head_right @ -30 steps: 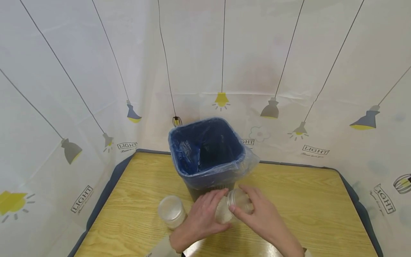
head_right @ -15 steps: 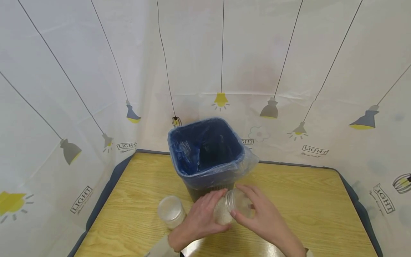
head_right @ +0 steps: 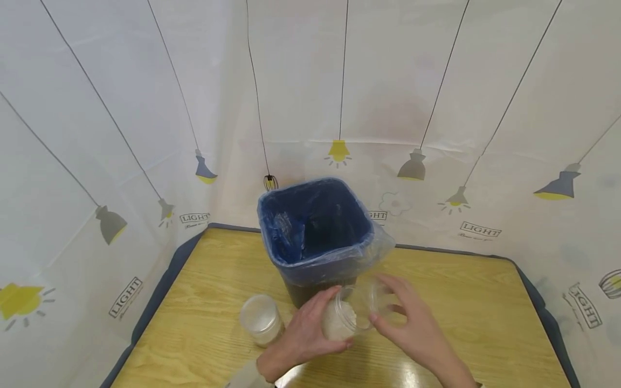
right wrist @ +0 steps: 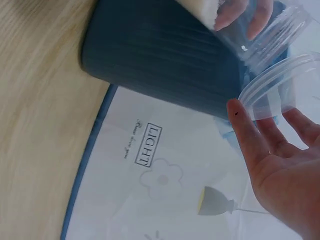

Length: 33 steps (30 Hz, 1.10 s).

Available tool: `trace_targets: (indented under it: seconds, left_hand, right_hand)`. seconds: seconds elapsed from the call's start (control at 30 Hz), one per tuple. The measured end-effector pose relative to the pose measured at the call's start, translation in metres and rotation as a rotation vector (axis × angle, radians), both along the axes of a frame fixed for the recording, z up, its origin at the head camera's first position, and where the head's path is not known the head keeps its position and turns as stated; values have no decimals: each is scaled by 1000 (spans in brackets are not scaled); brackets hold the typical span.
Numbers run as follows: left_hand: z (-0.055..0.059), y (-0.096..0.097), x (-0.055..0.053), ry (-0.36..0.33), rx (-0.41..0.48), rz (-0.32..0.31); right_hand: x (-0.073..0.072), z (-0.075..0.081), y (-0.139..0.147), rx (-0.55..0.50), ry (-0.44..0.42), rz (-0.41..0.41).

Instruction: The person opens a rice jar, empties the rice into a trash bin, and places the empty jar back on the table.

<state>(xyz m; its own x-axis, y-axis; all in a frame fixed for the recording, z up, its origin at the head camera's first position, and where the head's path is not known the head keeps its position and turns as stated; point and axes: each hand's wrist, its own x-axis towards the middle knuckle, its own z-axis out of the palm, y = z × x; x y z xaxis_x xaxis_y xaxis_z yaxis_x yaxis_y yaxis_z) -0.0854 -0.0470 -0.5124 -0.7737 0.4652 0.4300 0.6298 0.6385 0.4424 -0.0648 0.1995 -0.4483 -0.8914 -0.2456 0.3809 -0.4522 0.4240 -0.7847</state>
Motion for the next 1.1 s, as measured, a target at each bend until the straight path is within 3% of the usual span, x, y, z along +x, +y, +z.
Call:
trace_targets:
  seconds: [0.33,0.5,0.7,0.87,1.1]
  left_hand:
    - [-6,-3,2,-39,90,-32]
    - [-7,-5,1,-38,118,-49]
    - [-8,-6,2,-59,155,-54]
    - [-9,-5,2,-61,173,-66]
    - [-10,-6,2,-48,182,-79]
  right_hand:
    - [1,-24,15,-58,-111,-154]
    - [-3,-41,22,83,-221,-223]
    - [-8,-66,28,312,-332,-247]
    - [-13,-85,31,523,-343,-215]
    - [-15,-109,31,632,-299,-159]
